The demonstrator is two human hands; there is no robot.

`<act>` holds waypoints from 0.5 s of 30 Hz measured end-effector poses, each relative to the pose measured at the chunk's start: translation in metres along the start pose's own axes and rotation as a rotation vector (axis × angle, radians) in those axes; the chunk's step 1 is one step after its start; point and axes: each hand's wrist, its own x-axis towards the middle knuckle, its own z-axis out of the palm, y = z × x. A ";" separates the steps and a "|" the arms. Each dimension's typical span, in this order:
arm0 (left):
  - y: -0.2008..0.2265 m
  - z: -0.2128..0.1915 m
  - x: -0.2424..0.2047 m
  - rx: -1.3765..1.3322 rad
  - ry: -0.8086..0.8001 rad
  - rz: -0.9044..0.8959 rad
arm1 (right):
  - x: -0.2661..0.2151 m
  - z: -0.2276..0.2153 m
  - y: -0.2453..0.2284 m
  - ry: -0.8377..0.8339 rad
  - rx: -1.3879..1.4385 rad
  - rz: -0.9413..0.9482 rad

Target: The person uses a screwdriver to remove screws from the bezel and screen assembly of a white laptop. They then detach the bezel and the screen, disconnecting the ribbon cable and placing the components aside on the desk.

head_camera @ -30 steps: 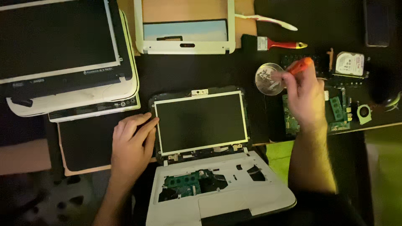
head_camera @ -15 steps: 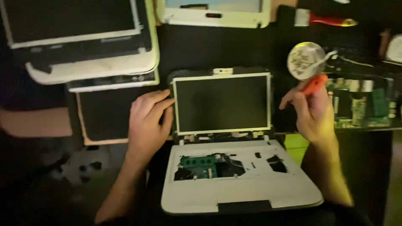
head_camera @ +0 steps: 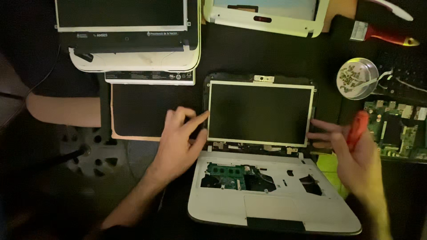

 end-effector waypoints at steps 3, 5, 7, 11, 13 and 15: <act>0.005 -0.009 -0.009 0.016 -0.038 0.020 | -0.010 -0.006 0.012 -0.043 0.133 -0.056; 0.008 -0.013 -0.016 -0.007 -0.083 0.006 | -0.012 -0.010 0.036 -0.064 0.236 -0.064; 0.011 -0.017 -0.023 -0.029 -0.130 -0.006 | -0.014 -0.014 0.050 -0.083 0.339 -0.071; 0.015 -0.021 -0.030 -0.008 -0.320 -0.171 | -0.017 -0.023 0.073 -0.162 0.520 -0.089; 0.014 -0.021 -0.032 -0.036 -0.380 -0.213 | -0.019 -0.024 0.071 -0.184 0.581 -0.101; 0.011 -0.020 -0.035 -0.071 -0.368 -0.334 | -0.019 -0.019 0.050 -0.112 0.297 -0.066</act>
